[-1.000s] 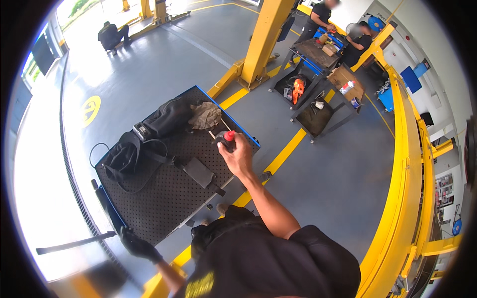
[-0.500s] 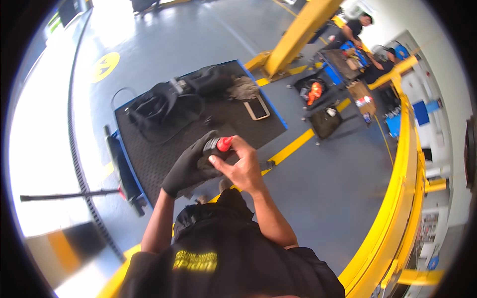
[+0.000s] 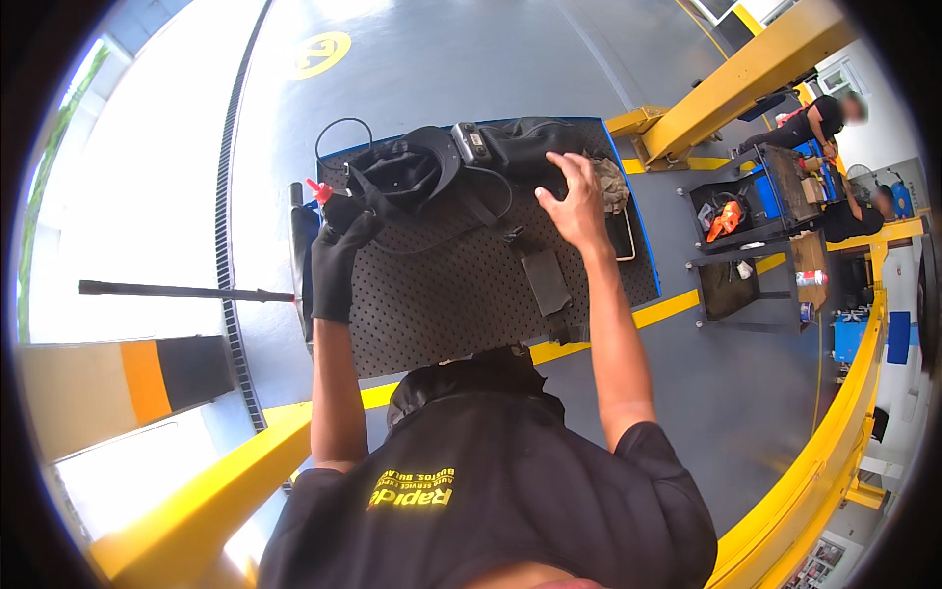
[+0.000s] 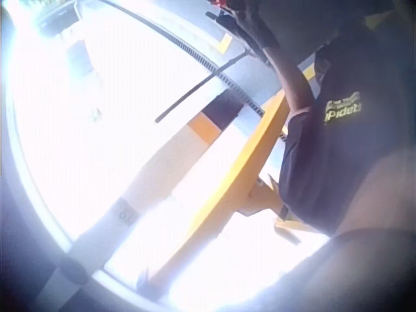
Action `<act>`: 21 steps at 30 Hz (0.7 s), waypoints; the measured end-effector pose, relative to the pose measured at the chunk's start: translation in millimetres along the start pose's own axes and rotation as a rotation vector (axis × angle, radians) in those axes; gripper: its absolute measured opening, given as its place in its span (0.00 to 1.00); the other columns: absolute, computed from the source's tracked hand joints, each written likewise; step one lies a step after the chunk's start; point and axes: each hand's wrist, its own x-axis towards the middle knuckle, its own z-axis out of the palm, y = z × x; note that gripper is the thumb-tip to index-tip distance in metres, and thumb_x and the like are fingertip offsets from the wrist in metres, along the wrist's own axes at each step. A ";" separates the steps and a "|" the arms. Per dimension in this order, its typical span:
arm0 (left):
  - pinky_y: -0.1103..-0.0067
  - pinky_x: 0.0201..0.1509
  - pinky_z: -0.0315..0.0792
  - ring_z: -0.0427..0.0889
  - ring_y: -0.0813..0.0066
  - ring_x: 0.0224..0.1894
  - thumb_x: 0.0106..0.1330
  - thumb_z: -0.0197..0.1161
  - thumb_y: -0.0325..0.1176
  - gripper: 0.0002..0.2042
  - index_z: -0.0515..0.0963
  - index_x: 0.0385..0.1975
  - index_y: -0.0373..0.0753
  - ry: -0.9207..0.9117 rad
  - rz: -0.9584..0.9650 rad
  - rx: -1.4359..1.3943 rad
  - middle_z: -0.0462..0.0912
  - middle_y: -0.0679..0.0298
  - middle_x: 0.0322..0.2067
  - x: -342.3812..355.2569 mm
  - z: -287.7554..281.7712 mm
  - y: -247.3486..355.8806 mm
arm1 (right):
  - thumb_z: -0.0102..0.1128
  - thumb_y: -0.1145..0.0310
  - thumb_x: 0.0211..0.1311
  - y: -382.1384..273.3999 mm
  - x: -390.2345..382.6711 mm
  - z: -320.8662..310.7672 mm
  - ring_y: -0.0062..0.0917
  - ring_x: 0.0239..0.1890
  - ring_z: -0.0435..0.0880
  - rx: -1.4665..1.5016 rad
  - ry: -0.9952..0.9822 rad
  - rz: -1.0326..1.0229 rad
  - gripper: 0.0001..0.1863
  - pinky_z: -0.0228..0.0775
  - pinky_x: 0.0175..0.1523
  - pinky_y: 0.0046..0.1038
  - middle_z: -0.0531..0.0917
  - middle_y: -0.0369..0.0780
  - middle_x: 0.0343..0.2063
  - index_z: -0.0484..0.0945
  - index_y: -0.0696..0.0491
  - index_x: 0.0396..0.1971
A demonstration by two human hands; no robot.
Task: The person sits on the floor and uses a wrench to loosen and remove a caster wheel from a blue rolling cart. They then reattach the wheel and tighten it back in place.
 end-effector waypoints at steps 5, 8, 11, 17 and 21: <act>0.81 0.51 0.76 0.84 0.79 0.45 0.66 0.66 0.28 0.14 0.80 0.49 0.32 -0.040 0.046 -0.001 0.86 0.62 0.42 51.1 -1.9 -40.3 | 0.82 0.61 0.40 55.5 73.7 9.2 0.56 0.73 0.51 -0.201 -0.313 0.005 0.56 0.53 0.75 0.52 0.47 0.49 0.74 0.58 0.29 0.71; 0.81 0.48 0.77 0.85 0.79 0.43 0.65 0.67 0.27 0.13 0.81 0.48 0.30 -0.089 0.058 -0.008 0.87 0.62 0.40 64.9 10.0 -45.1 | 0.84 0.60 0.37 73.4 92.4 27.1 0.60 0.73 0.49 -0.146 -0.471 -0.064 0.58 0.59 0.71 0.57 0.44 0.44 0.75 0.57 0.21 0.70; 0.82 0.45 0.78 0.86 0.78 0.39 0.64 0.69 0.28 0.13 0.82 0.46 0.29 -0.074 0.006 0.052 0.87 0.61 0.38 69.2 30.8 -35.8 | 0.84 0.61 0.35 82.4 92.7 40.6 0.59 0.70 0.55 -0.159 -0.432 -0.130 0.50 0.64 0.70 0.55 0.52 0.44 0.73 0.66 0.25 0.63; 0.83 0.44 0.78 0.86 0.77 0.37 0.65 0.68 0.30 0.12 0.83 0.43 0.29 0.115 -0.063 0.012 0.87 0.60 0.36 63.5 21.7 -40.5 | 0.84 0.62 0.34 56.7 79.5 23.6 0.49 0.65 0.66 -0.132 -0.376 -0.113 0.39 0.67 0.68 0.47 0.64 0.43 0.65 0.79 0.34 0.54; 0.82 0.45 0.77 0.85 0.77 0.36 0.68 0.65 0.32 0.13 0.82 0.44 0.28 0.044 0.050 -0.114 0.87 0.61 0.35 38.9 26.7 -17.9 | 0.84 0.61 0.34 34.6 61.7 9.3 0.47 0.64 0.67 -0.135 -0.342 -0.078 0.38 0.68 0.67 0.45 0.66 0.42 0.63 0.80 0.36 0.54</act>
